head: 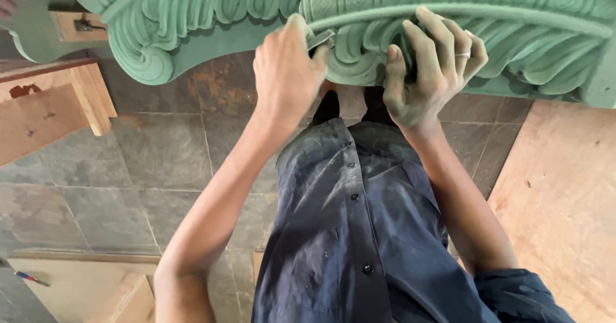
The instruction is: The person sands the ornate carved edges and flat surfaces of a large green-painted wooden furniture piece using a sanding block. They move along the length of the item, smoothing the decorative relief and flat panels.
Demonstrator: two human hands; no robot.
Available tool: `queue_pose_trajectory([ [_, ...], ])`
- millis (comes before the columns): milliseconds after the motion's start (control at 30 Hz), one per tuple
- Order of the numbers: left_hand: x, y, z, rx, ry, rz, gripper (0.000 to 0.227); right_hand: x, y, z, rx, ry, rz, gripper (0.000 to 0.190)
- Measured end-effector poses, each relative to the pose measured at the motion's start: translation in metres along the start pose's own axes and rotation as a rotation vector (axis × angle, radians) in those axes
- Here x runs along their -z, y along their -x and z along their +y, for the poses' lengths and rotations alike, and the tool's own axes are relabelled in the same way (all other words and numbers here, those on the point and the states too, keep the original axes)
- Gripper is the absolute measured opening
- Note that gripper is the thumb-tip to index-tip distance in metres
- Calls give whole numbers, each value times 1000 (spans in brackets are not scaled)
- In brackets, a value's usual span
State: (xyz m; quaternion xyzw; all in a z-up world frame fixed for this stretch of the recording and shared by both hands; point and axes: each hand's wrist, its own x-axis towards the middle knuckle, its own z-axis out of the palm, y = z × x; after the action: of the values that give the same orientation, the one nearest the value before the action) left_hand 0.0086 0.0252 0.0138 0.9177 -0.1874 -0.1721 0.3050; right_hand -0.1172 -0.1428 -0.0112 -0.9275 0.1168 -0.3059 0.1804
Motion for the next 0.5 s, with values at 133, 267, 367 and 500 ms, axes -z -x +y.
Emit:
queue_pose_trajectory([
  [133,1,-4,6,-48,-162,-66,31,-3,-5,2,-1,-12,1,26],
  [267,-17,-6,7,-163,-237,93,35,-3,-1,2,-8,-12,-4,28],
  [367,-28,2,6,-151,-250,128,35,3,8,6,-3,-36,-30,29],
  [500,-26,-13,4,-109,-195,16,25,0,0,13,16,-78,-15,29],
])
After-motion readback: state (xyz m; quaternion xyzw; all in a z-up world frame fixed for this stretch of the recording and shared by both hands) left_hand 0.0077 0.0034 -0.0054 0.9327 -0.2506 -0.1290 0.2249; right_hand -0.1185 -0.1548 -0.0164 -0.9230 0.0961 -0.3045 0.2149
